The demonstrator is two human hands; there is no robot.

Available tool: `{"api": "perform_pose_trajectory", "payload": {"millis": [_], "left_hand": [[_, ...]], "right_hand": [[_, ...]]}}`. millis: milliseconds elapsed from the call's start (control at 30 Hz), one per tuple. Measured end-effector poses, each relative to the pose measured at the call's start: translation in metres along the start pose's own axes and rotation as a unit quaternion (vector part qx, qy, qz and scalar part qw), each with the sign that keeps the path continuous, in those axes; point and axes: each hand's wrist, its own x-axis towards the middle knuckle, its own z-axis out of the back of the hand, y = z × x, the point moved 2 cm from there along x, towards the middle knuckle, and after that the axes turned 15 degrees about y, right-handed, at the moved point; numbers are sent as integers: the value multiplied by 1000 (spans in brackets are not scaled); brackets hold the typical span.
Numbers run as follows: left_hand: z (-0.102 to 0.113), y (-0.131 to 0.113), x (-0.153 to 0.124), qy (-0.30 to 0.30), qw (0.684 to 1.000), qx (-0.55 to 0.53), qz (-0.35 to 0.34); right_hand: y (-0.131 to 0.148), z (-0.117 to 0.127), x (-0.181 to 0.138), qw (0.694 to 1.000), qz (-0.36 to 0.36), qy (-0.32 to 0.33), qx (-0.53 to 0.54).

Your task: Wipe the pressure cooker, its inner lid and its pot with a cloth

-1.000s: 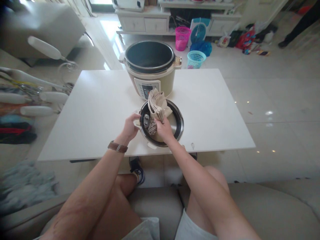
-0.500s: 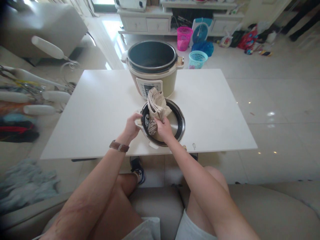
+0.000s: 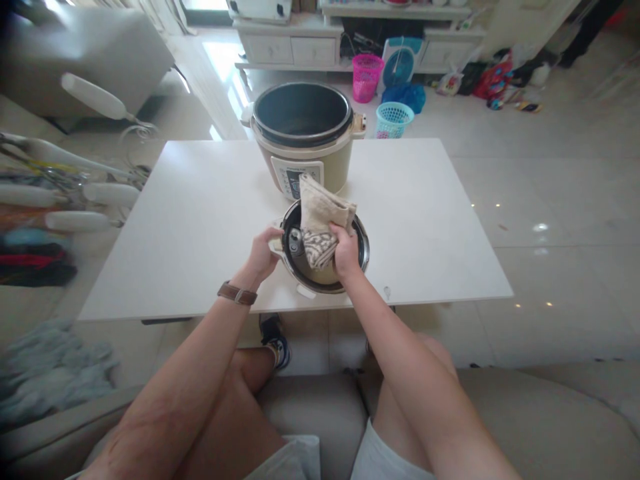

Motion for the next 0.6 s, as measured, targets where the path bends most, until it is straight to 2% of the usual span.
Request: {"api": "perform_pose_trajectory", "payload": {"millis": [100, 200, 267, 367, 500, 600], "left_hand": [[-1, 0, 0, 4, 1000, -2, -21], [-1, 1, 1, 8, 1000, -1, -23], [0, 2, 1, 7, 1000, -3, -20], [0, 1, 0, 7, 1000, -3, -20], [0, 1, 0, 10, 1000, -1, -21], [2, 2, 1, 5, 1000, -4, -12]], "right_hand": [[17, 14, 6, 994, 81, -64, -33], [34, 23, 4, 974, 165, -74, -139], [40, 24, 0, 962, 164, -39, -215], [35, 18, -7, 943, 92, 50, -316], [12, 2, -16, 894, 21, 180, -409], [0, -8, -21, 858, 16, 230, -458]]}}
